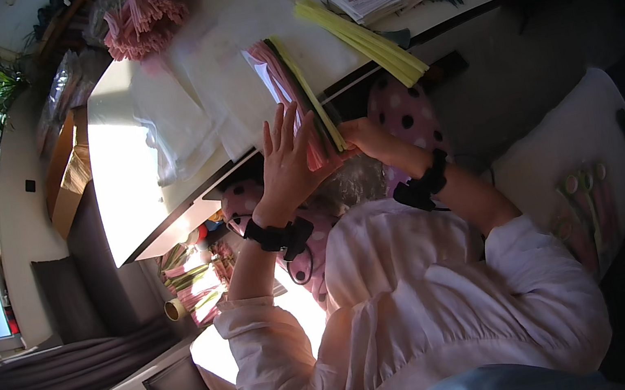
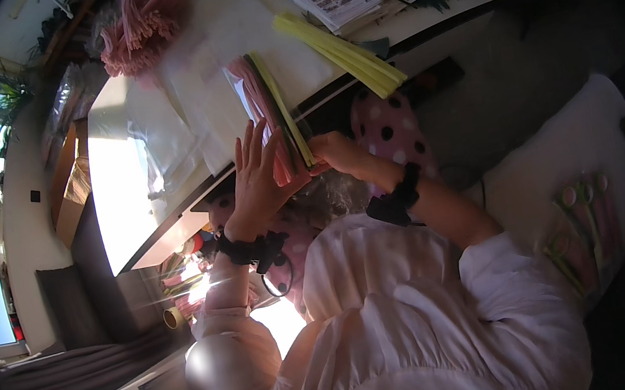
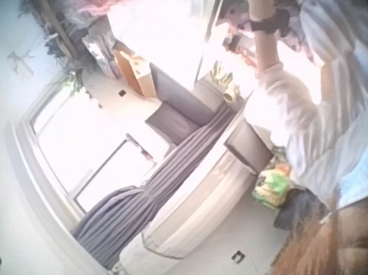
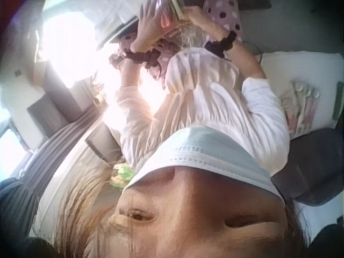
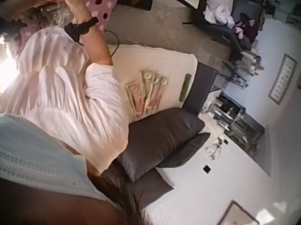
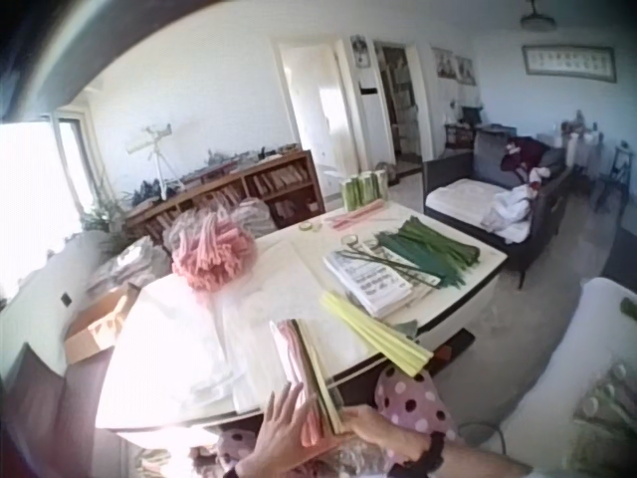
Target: The person assembles bundles of pink, green, and yellow decorative sticks by inserting them into clear plastic sleeves and securing them with rubber bands. The person repeatedly picks up sticks, aligns them, places them into sleeves, and ties them off, then sets the completed bundles on the table.
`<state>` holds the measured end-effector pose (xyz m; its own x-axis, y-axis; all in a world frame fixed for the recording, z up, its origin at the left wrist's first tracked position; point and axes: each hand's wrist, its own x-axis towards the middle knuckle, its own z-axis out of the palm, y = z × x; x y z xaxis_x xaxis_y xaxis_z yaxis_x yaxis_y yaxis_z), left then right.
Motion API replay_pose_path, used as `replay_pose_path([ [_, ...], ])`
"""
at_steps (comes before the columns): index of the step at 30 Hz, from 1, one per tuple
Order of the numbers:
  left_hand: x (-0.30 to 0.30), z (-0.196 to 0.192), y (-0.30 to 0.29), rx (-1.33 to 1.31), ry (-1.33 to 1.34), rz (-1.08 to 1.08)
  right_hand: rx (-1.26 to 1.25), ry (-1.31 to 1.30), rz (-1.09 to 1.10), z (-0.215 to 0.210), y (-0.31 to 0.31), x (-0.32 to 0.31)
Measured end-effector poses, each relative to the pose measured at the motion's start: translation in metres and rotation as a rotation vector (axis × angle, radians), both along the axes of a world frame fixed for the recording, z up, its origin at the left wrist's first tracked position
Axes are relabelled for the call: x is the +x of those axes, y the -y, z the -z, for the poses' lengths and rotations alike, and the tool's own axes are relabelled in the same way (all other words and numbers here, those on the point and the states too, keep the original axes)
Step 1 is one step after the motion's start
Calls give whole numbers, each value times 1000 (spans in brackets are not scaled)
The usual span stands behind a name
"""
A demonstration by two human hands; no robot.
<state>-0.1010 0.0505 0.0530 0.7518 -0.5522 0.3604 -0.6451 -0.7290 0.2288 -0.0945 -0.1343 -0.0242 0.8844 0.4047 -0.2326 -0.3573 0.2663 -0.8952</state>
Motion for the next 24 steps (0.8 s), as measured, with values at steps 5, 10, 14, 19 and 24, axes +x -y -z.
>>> replay_pose_path([
  [5,43,9,-1,144,81,-78,-215,54,-223,5,7,-4],
  [10,48,26,8,208,72,66,-325,67,-315,-17,21,5],
  [14,53,34,13,170,104,83,-992,405,-321,-54,42,21],
  [19,56,43,17,159,144,80,-1107,1291,73,-59,17,87],
  [24,62,42,8,67,80,75,-1483,1305,-441,-50,-9,131],
])
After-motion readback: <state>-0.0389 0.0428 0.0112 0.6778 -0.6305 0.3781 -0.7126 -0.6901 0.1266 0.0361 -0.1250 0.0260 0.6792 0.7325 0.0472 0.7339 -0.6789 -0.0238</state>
